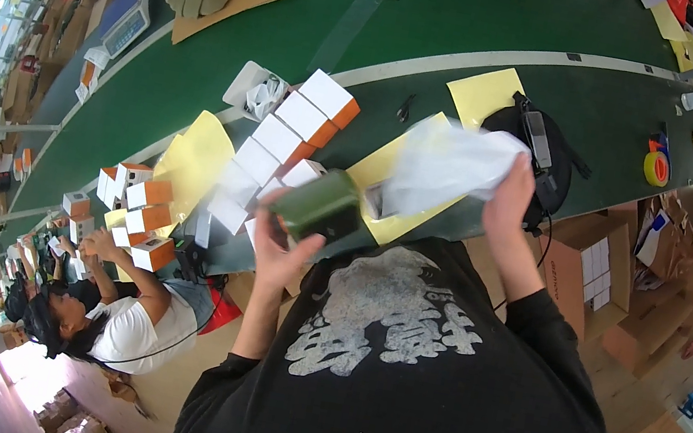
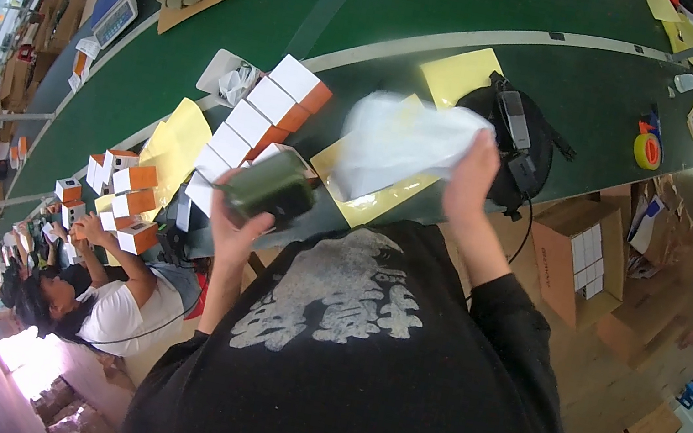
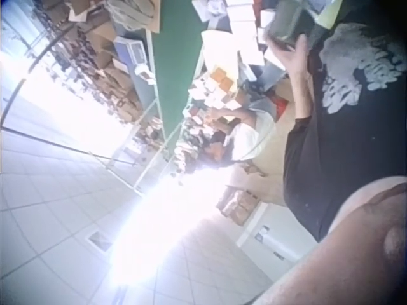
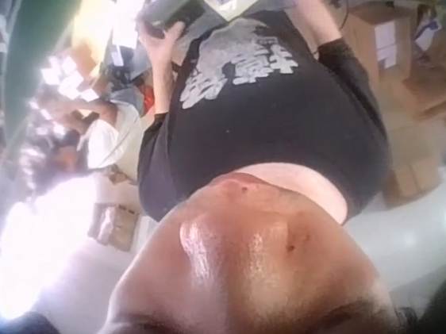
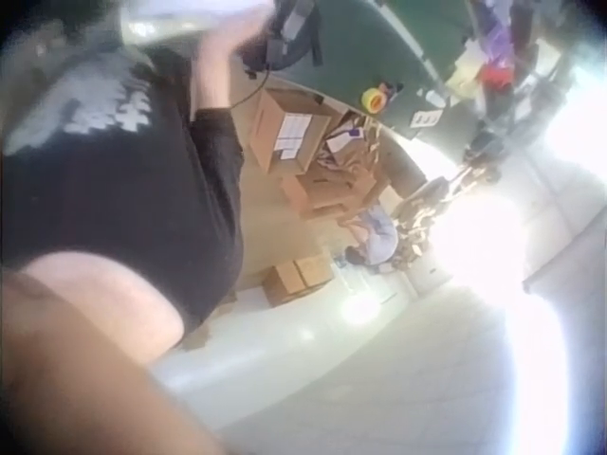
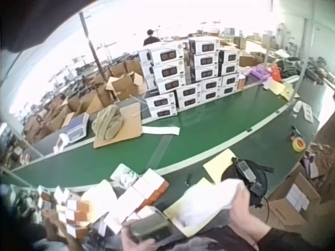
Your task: Packing electronic devices and accessories into cardboard boxes on an assembly line.
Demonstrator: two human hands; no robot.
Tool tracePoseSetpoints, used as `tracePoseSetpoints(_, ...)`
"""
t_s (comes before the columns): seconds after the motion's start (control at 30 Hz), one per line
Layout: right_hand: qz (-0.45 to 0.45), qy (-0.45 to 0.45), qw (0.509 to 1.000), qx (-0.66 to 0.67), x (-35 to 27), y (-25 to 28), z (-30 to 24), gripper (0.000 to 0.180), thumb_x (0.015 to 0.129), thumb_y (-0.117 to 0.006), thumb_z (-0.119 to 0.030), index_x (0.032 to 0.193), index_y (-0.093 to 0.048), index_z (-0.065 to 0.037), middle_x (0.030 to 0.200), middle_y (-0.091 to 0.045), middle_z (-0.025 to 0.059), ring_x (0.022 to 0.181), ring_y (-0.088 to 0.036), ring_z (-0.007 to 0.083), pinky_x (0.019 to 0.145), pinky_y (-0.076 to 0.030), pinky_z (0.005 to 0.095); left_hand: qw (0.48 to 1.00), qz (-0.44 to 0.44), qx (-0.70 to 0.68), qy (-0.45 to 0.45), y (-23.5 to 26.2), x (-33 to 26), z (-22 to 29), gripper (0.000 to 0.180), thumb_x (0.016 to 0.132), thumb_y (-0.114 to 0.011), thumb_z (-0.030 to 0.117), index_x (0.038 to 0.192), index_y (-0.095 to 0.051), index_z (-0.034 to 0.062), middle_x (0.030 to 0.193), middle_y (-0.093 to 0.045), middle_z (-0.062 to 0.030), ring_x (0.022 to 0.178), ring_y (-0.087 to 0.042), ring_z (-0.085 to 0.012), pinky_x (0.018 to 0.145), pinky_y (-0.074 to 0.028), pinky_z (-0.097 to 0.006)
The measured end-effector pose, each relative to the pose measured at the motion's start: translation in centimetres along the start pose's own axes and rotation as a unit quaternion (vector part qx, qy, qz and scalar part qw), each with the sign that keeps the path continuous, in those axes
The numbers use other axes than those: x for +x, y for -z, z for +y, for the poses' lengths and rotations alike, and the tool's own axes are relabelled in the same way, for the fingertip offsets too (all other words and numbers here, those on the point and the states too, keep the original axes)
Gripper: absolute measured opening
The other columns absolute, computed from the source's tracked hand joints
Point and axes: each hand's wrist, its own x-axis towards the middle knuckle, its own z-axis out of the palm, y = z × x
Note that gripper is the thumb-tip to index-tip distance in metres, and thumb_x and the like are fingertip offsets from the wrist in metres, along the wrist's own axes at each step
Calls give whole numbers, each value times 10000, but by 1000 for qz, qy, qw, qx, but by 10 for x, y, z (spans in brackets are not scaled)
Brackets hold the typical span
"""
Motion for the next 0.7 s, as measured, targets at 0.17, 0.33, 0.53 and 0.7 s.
tracePoseSetpoints(0.17,54,135,985,-90,24,15,-13,368,990,-472,-202,1285,-418,11,1115,-574,127,983,-587,245,910,-460,366,981,150,-126,2,26,6,-9,690,770,-706,20,1368,-367,-30,1245,-547,-120,1149,-548,-229,1017,-413,-348)
tracePoseSetpoints(0.33,-330,468,750,-330,-28,13,16,339,678,-676,-65,997,-563,-61,967,-542,145,882,-562,337,813,-478,403,976,165,-143,1,25,8,-18,655,789,-691,3,1361,-373,-25,1225,-562,-119,1120,-563,-225,999,-427,-348)
tracePoseSetpoints(0.53,-546,454,602,-365,-51,-20,76,246,742,-587,-69,986,-607,-82,1015,-585,86,924,-594,304,879,-471,393,987,102,-120,18,3,2,-3,689,756,-691,-6,1375,-388,-14,1244,-559,-114,1135,-557,-222,1010,-419,-345)
tracePoseSetpoints(0.7,-485,289,589,-579,-44,-17,111,337,834,-626,-277,1055,-626,-22,1013,-640,162,958,-609,344,880,-459,432,992,60,-105,22,-8,1,7,777,733,-806,92,1364,-365,-17,1230,-542,-125,1165,-534,-221,1012,-416,-341)
